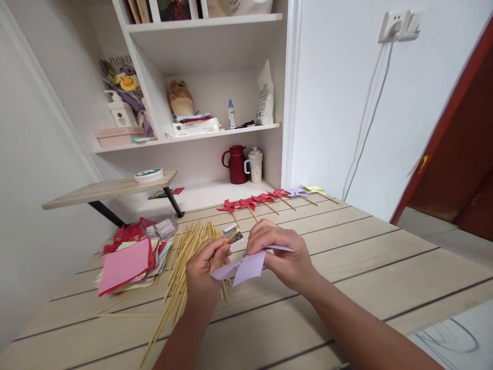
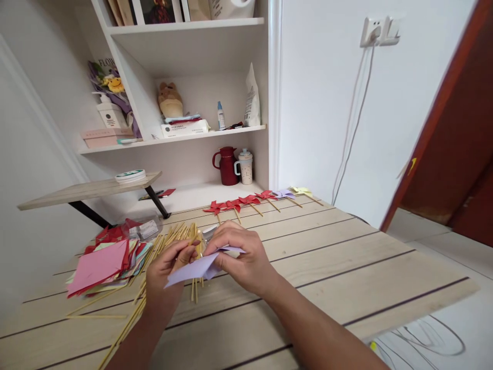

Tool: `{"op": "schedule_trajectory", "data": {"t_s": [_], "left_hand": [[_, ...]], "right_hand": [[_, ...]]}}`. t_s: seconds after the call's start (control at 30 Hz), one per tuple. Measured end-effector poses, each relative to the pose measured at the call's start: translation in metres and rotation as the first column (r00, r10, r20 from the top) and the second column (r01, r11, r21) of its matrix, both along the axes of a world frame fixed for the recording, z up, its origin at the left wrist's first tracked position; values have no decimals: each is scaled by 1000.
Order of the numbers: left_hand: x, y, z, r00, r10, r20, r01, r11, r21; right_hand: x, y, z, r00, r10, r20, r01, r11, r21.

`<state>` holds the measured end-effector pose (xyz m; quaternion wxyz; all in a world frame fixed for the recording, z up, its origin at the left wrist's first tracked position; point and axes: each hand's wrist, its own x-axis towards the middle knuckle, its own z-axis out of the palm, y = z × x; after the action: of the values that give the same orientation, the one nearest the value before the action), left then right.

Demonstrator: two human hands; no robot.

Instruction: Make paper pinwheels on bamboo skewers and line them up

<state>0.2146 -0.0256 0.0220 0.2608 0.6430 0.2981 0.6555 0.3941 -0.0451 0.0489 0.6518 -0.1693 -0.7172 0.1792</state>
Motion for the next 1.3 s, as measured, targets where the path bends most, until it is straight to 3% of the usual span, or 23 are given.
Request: {"op": "schedule_trajectory", "data": {"t_s": [0.27,0.43,1.3], "left_hand": [[1,-8,13,964,153,-217,-96,963,252],[2,-12,18,947,202,-249,-101,926,364],[-5,-11,8,897,285,-337,-115,889,444]], "right_hand": [[0,0,1,994,-106,-2,105,992,67],[0,0,3,995,-99,4,98,990,99],[0,1,2,994,-103,-38,106,989,99]]}}
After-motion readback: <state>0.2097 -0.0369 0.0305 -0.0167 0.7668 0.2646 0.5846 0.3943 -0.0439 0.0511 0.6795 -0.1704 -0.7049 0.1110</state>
